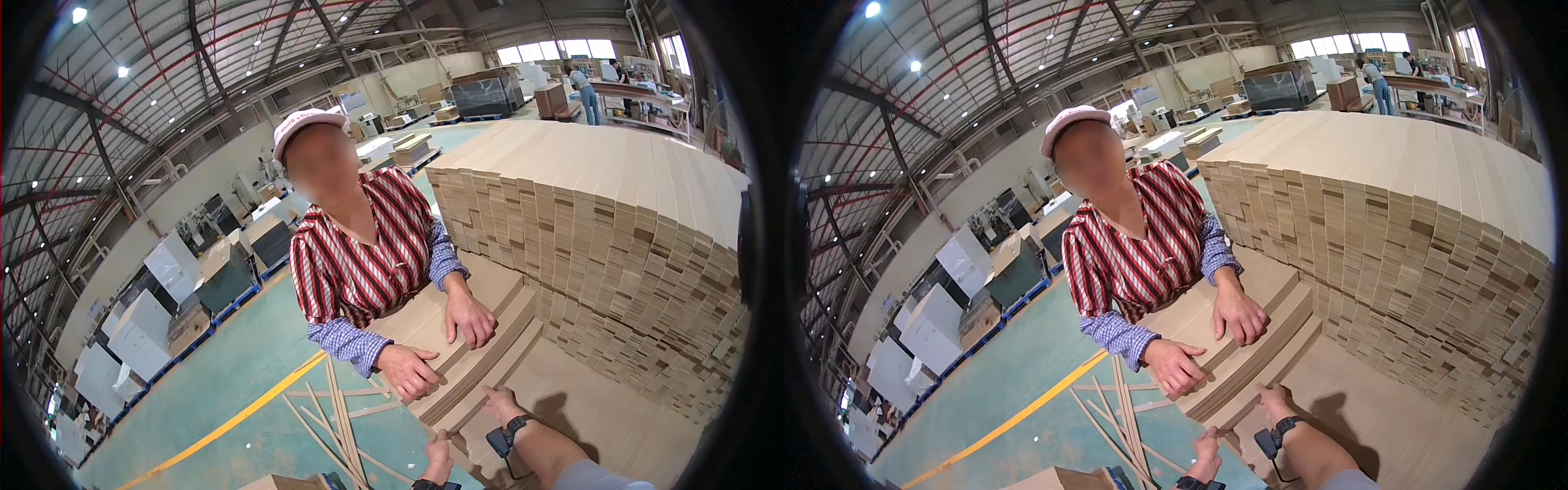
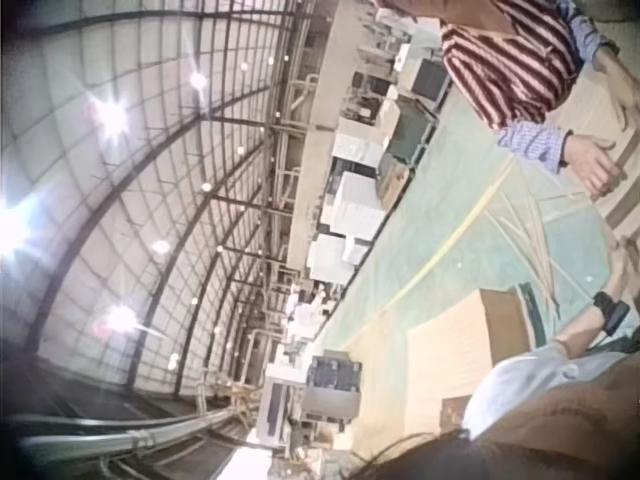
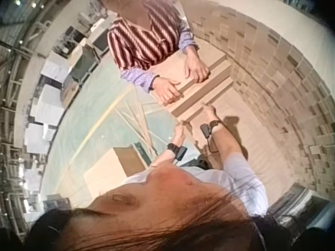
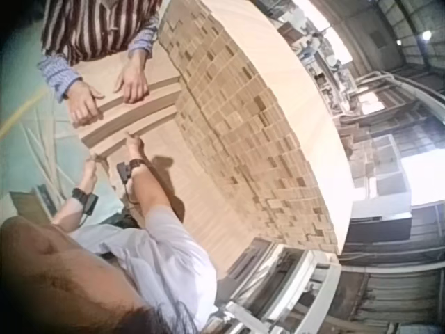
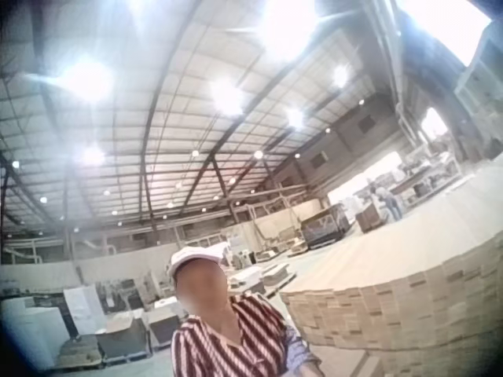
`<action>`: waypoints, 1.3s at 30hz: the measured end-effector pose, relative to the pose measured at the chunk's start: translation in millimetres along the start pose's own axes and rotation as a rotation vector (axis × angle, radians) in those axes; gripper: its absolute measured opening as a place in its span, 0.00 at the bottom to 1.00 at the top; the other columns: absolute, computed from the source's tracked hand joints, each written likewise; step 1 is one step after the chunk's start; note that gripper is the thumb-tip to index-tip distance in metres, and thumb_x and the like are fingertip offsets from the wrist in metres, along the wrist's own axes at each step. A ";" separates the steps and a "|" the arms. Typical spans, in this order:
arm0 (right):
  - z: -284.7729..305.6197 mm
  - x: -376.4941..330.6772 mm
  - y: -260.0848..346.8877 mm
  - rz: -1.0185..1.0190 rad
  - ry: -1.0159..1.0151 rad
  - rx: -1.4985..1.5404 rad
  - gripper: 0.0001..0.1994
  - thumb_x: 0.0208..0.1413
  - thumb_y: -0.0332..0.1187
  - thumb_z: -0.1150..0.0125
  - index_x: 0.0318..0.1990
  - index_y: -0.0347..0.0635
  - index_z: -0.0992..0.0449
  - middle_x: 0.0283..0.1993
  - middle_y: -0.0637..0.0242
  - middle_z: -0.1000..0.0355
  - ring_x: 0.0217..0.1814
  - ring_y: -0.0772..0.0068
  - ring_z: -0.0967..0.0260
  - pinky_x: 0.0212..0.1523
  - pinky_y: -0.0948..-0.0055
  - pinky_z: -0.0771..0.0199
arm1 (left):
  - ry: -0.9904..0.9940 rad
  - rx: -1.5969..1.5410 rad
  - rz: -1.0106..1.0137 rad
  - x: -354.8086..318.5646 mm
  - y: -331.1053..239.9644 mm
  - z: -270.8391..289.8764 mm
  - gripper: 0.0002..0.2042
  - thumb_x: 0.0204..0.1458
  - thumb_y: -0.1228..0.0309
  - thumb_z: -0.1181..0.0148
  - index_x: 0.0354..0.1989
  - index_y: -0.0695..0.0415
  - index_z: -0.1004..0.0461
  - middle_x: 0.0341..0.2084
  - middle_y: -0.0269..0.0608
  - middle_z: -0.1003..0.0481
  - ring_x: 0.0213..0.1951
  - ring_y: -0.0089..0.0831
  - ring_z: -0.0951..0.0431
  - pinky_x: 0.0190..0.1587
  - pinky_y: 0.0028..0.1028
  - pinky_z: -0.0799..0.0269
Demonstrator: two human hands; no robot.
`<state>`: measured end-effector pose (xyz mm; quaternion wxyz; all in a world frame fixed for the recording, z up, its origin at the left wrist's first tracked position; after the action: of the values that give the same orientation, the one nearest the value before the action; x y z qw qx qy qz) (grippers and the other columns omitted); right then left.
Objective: Operating a press or laminating machine in a woodworking factory to process wooden blocks.
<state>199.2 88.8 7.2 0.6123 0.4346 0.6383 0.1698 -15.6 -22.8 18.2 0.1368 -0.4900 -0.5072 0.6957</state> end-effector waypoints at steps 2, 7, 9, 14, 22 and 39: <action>-0.6 -1.8 -1.2 -0.020 -0.009 0.022 0.21 0.47 0.38 0.42 0.45 0.35 0.38 0.41 0.57 0.37 0.41 0.60 0.38 0.41 0.61 0.31 | -0.008 -0.022 0.029 6.1 8.7 3.4 0.18 0.44 0.62 0.42 0.40 0.62 0.31 0.30 0.36 0.31 0.30 0.24 0.36 0.33 0.25 0.43; 11.8 -0.6 -5.8 -0.038 0.015 0.117 0.21 0.47 0.38 0.42 0.45 0.35 0.38 0.44 0.56 0.37 0.47 0.58 0.40 0.44 0.61 0.32 | -0.023 -0.089 0.084 -1.8 17.1 2.5 0.15 0.42 0.61 0.40 0.33 0.59 0.30 0.25 0.34 0.32 0.24 0.21 0.39 0.25 0.24 0.45; 14.6 10.7 -19.4 -0.119 0.125 0.175 0.21 0.46 0.38 0.42 0.46 0.37 0.37 0.46 0.57 0.37 0.48 0.60 0.40 0.46 0.62 0.34 | 0.054 -0.112 0.064 -1.6 16.9 -1.7 0.10 0.42 0.64 0.39 0.27 0.56 0.31 0.22 0.32 0.32 0.23 0.22 0.37 0.26 0.25 0.42; -4.5 -63.6 8.9 -0.045 0.342 0.231 0.16 0.43 0.34 0.40 0.40 0.41 0.31 0.41 0.65 0.34 0.43 0.70 0.37 0.42 0.67 0.33 | 0.265 -0.338 0.086 -18.3 5.4 21.3 0.15 0.42 0.77 0.41 0.37 0.56 0.40 0.25 0.36 0.31 0.31 0.28 0.28 0.33 0.28 0.32; -29.8 -160.0 80.3 0.182 0.381 0.113 0.13 0.46 0.36 0.42 0.38 0.43 0.31 0.36 0.70 0.32 0.40 0.78 0.37 0.40 0.72 0.35 | 0.368 -0.388 -0.049 -77.7 -57.2 52.2 0.23 0.43 0.78 0.43 0.46 0.60 0.46 0.38 0.44 0.36 0.40 0.34 0.31 0.40 0.35 0.32; -63.0 -121.9 129.1 0.214 0.281 0.108 0.27 0.45 0.42 0.40 0.46 0.30 0.41 0.43 0.59 0.36 0.43 0.70 0.37 0.41 0.63 0.33 | 0.225 -0.352 -0.306 -79.7 -153.6 27.8 0.13 0.47 0.70 0.44 0.37 0.58 0.41 0.31 0.36 0.35 0.31 0.23 0.34 0.39 0.29 0.37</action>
<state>169.9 88.5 193.4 0.4712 0.5045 0.6757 0.2585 -47.2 -24.7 190.6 0.2086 -0.4981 -0.6703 0.5090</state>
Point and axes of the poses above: each hand's wrist, its own x-axis towards the middle knuckle, its own z-axis out of the back of the hand, y = z × x, the point moved 10 cm from there along x, towards the middle knuckle
